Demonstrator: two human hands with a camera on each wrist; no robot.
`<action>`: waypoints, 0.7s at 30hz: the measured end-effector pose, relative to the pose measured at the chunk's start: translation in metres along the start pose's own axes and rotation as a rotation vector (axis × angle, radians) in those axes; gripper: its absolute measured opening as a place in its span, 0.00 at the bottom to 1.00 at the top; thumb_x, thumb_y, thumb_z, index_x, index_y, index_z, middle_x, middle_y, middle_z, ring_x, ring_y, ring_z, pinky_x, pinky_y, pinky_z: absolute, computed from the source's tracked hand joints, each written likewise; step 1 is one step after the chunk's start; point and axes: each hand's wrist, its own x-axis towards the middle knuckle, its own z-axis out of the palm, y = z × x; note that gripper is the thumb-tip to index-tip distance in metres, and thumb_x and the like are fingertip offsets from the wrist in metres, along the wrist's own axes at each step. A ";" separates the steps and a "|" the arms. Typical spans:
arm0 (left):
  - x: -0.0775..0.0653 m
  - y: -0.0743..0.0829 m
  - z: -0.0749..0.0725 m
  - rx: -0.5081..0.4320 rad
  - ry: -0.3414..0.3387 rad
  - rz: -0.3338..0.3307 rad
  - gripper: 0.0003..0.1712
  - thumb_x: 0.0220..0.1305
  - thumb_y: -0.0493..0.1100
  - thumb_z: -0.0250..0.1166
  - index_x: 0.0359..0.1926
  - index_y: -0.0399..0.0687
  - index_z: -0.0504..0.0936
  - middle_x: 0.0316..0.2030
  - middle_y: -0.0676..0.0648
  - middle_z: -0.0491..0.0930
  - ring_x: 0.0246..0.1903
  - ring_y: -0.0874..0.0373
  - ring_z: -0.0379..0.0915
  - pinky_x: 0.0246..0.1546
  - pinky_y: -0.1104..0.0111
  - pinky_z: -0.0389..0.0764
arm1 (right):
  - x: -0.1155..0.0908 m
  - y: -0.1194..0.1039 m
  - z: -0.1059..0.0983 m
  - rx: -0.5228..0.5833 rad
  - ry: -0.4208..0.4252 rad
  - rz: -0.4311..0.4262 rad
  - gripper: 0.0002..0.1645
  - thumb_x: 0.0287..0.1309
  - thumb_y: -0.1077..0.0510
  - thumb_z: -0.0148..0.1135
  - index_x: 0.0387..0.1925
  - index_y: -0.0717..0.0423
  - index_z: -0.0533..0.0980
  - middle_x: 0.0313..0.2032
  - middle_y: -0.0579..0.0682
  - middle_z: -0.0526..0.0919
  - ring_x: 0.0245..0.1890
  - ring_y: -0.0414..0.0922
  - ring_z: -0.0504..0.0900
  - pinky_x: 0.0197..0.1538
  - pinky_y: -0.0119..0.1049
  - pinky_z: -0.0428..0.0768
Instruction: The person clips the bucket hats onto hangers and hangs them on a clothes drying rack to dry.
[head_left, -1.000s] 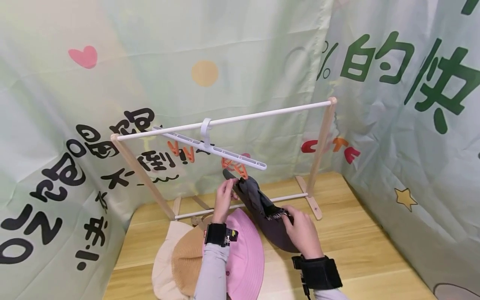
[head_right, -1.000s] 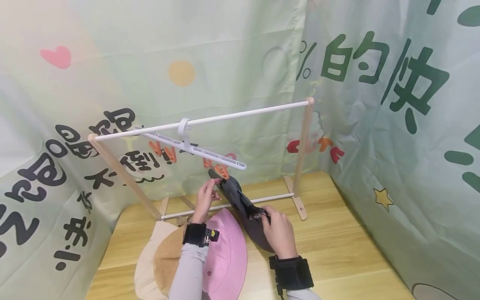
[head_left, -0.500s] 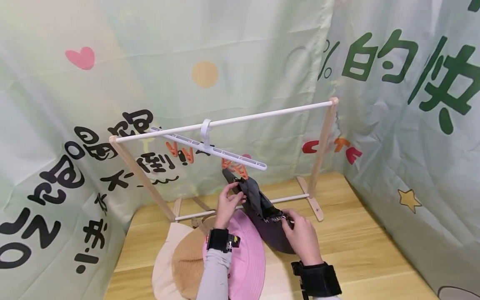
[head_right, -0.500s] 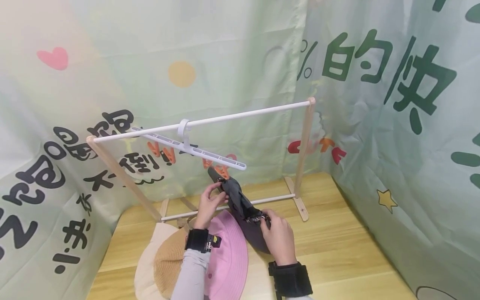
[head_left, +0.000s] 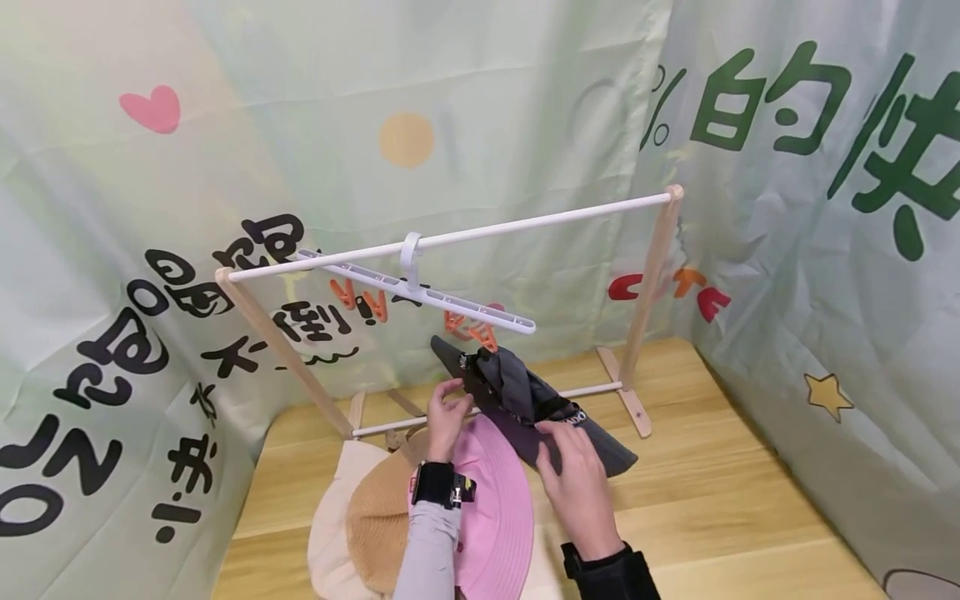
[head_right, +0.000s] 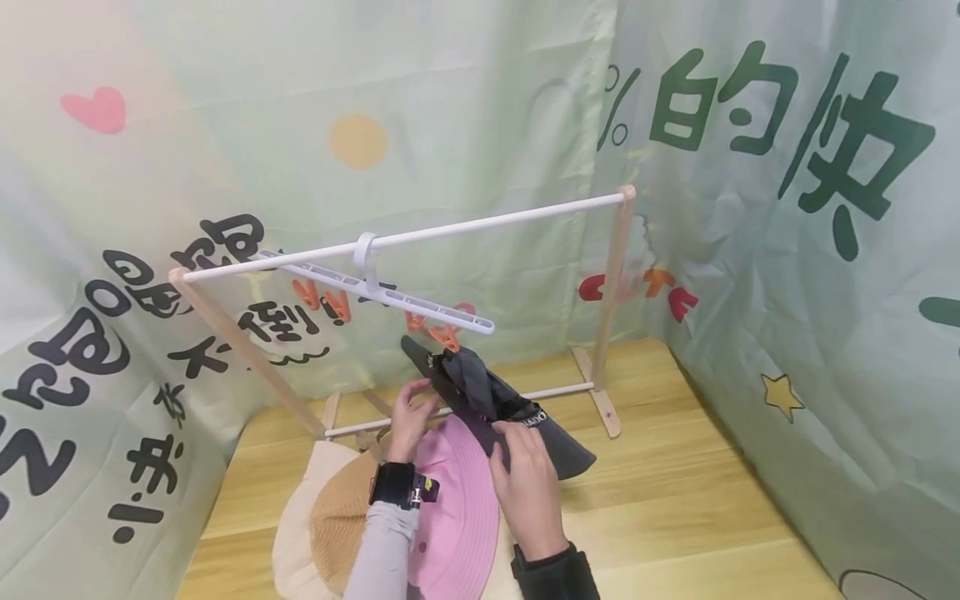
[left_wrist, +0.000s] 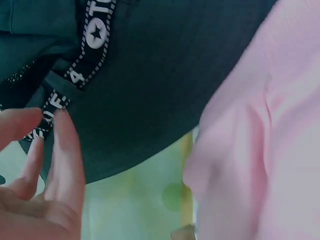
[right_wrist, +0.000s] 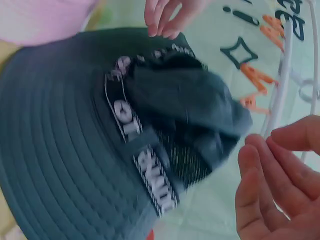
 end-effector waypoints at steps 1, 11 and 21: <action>0.000 -0.001 -0.002 0.043 0.016 0.006 0.22 0.64 0.24 0.64 0.59 0.23 0.75 0.57 0.25 0.78 0.41 0.43 0.86 0.41 0.66 0.86 | -0.002 -0.001 0.003 0.001 -0.007 -0.013 0.18 0.52 0.75 0.72 0.45 0.62 0.83 0.41 0.53 0.87 0.41 0.48 0.83 0.43 0.44 0.83; -0.006 -0.007 -0.024 0.285 0.090 -0.085 0.18 0.61 0.25 0.64 0.53 0.21 0.79 0.50 0.25 0.81 0.51 0.32 0.80 0.53 0.50 0.84 | -0.038 -0.008 0.042 -0.006 -0.252 0.019 0.14 0.53 0.70 0.72 0.43 0.59 0.83 0.40 0.49 0.86 0.40 0.46 0.84 0.43 0.43 0.84; -0.017 -0.013 -0.050 0.517 -0.096 -0.107 0.19 0.65 0.35 0.66 0.51 0.21 0.81 0.43 0.29 0.84 0.44 0.38 0.81 0.51 0.50 0.81 | -0.081 -0.006 0.076 -0.080 -0.368 -0.169 0.19 0.46 0.65 0.77 0.43 0.61 0.82 0.39 0.52 0.85 0.40 0.50 0.83 0.45 0.43 0.84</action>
